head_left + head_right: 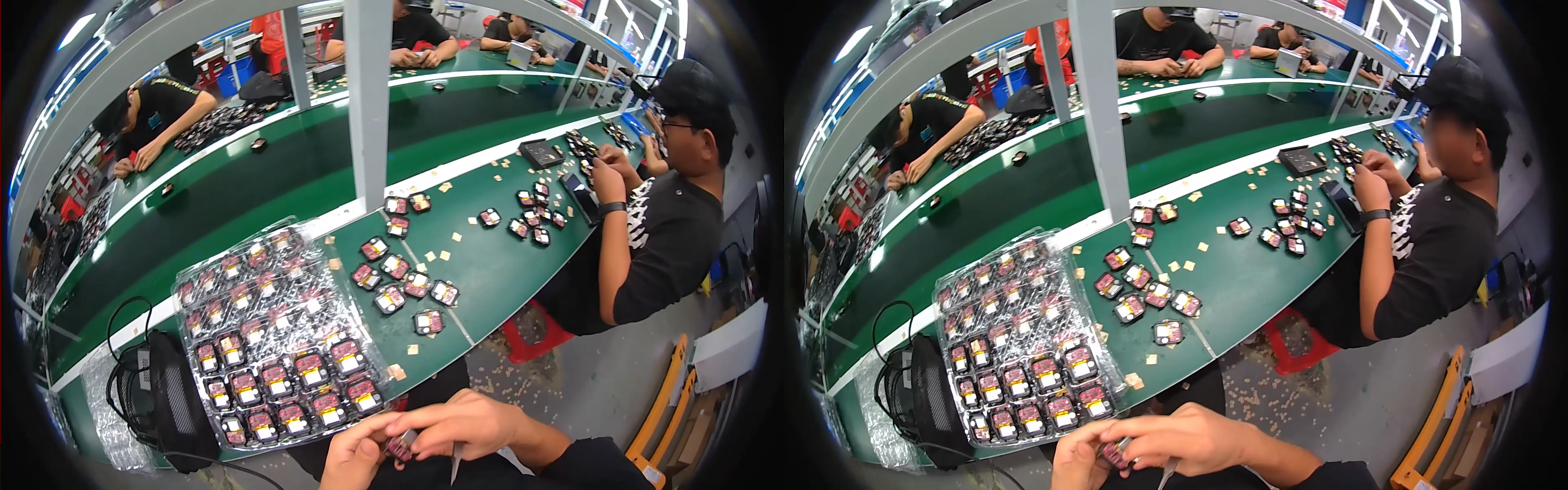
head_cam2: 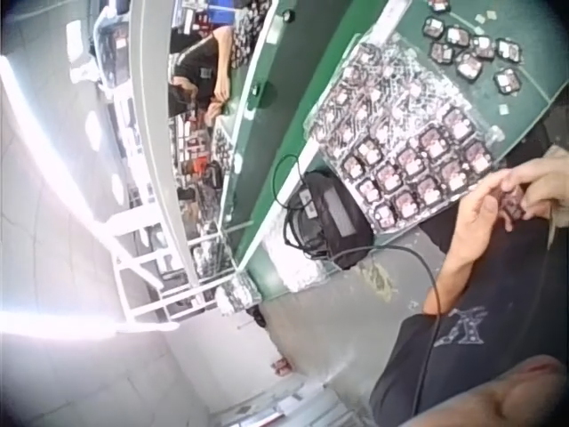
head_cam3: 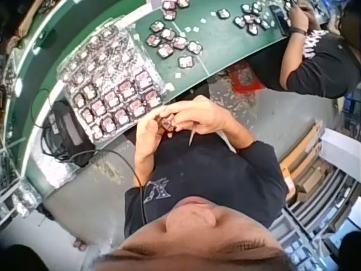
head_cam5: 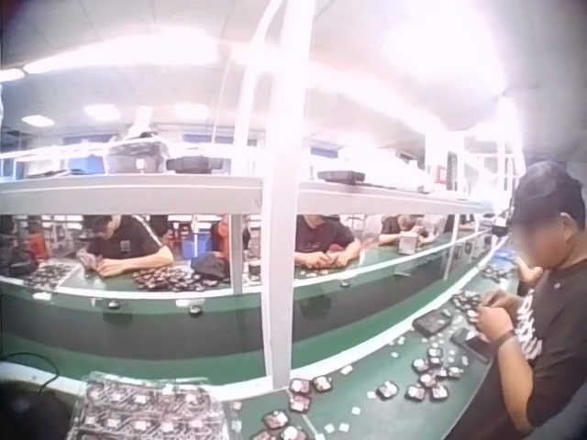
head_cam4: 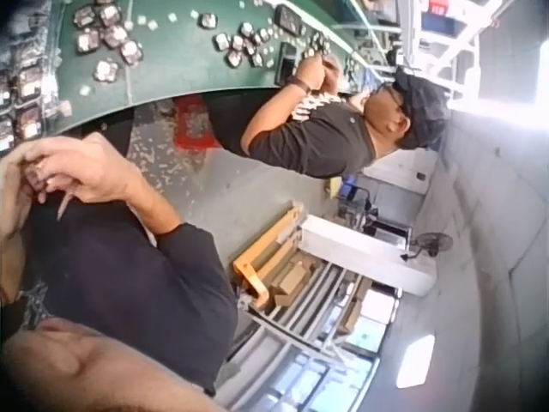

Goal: Manually cleaning and inspecting small electronic game cartridges or chips using a small brush at a production line workstation.

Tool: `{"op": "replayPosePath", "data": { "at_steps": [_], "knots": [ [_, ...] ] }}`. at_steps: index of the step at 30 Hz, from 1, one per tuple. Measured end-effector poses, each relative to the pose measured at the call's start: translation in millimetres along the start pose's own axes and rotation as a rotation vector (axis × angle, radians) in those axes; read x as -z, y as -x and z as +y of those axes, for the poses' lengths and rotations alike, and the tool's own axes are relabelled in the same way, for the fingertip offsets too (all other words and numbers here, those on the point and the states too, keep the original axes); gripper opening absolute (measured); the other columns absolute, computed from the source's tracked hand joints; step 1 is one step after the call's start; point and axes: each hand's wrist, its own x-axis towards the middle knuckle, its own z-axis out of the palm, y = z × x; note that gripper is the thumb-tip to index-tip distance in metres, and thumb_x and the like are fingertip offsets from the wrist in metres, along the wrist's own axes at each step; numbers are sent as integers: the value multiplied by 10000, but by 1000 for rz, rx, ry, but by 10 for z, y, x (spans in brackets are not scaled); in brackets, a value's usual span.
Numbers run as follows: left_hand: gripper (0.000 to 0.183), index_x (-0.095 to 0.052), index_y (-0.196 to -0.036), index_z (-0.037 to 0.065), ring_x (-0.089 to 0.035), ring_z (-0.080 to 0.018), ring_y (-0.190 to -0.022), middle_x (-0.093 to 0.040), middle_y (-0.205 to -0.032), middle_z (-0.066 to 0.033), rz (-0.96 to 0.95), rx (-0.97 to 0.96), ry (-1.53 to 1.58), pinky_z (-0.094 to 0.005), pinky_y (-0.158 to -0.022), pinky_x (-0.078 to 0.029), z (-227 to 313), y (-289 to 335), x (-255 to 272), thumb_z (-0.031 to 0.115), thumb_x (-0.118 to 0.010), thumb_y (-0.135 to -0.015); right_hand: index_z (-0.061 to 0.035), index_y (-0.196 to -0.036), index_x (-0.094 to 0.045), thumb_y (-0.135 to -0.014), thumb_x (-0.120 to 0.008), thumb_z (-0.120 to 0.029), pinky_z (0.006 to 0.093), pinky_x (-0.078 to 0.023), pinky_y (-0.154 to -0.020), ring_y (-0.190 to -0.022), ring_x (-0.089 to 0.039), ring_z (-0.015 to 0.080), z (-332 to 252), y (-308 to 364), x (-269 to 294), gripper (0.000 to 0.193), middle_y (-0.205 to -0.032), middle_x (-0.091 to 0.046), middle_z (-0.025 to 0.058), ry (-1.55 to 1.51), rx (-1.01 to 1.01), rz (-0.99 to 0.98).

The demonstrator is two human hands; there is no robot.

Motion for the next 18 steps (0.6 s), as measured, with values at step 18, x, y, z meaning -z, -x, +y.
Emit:
{"op": "replayPosePath", "data": {
  "at_steps": [18],
  "knots": [
    [629, -530, -1332, 20, -647, -365, -1212, -596, -1275, -177, 63, -234, 410, -442, -998, -569, -50, -46, -75, 110, -863, -806, -62, -1279, -628, -814, -889, -408, 262, -494, -616, -832, -582, 163, -184, 27, -23, 636, -1161, -509, 103, 258, -460, 152]
  ]
}}
